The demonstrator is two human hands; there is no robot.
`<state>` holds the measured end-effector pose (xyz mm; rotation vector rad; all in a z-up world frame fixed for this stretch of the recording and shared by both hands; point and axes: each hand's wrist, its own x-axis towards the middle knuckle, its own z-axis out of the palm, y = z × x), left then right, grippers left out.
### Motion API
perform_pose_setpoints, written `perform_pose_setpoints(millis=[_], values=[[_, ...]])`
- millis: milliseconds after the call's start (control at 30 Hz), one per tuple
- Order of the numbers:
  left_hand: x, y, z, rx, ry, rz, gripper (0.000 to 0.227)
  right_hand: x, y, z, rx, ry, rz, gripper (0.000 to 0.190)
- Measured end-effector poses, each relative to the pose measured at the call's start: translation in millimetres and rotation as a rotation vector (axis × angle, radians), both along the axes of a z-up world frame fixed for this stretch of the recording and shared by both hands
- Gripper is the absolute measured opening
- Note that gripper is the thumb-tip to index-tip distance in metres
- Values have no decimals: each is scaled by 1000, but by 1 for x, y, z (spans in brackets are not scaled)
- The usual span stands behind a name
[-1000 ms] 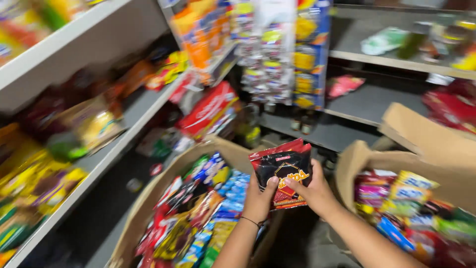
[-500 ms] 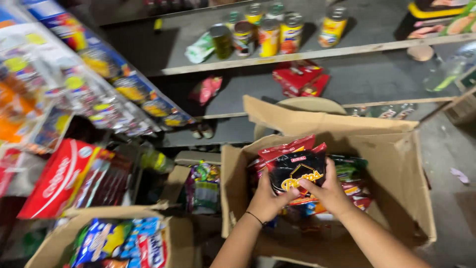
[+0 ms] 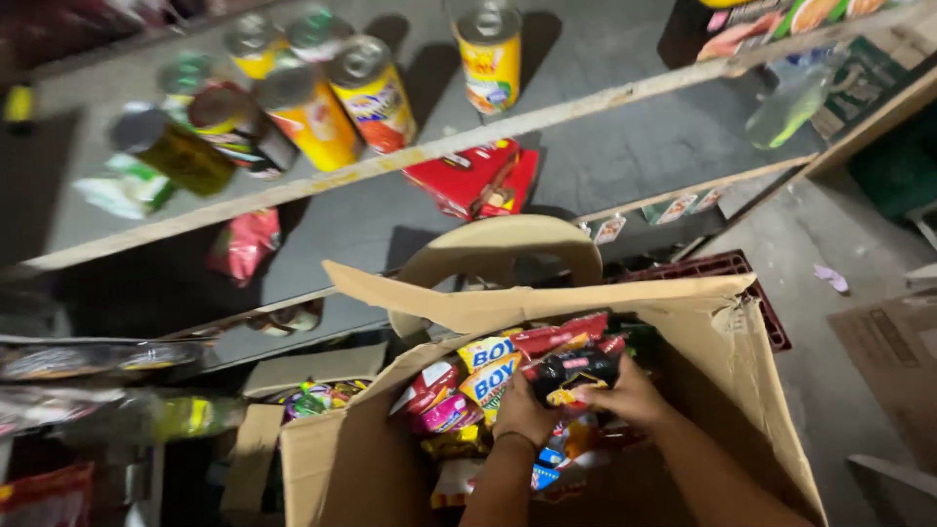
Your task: Organizing and sorting various snack bags from a store shelf into a cardboard box.
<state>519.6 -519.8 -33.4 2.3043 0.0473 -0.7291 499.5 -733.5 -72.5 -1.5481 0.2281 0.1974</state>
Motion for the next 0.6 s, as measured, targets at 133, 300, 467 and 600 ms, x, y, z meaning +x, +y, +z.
perform_pose_setpoints(millis=[133, 300, 467, 600], values=[[6, -17, -41, -90, -47, 199, 106, 22, -9, -43, -2, 43, 56, 65], [-7, -34, -45, -195, -268, 377, 85, 30, -4, -82, -173, 58, 23, 53], [-18, -41, -74, -194, -350, 568, 59, 25, -1, -111, -265, 226, -43, 54], [-13, -43, -90, -169, -225, 460, 41, 21, -11, -131, -392, 249, -28, 58]])
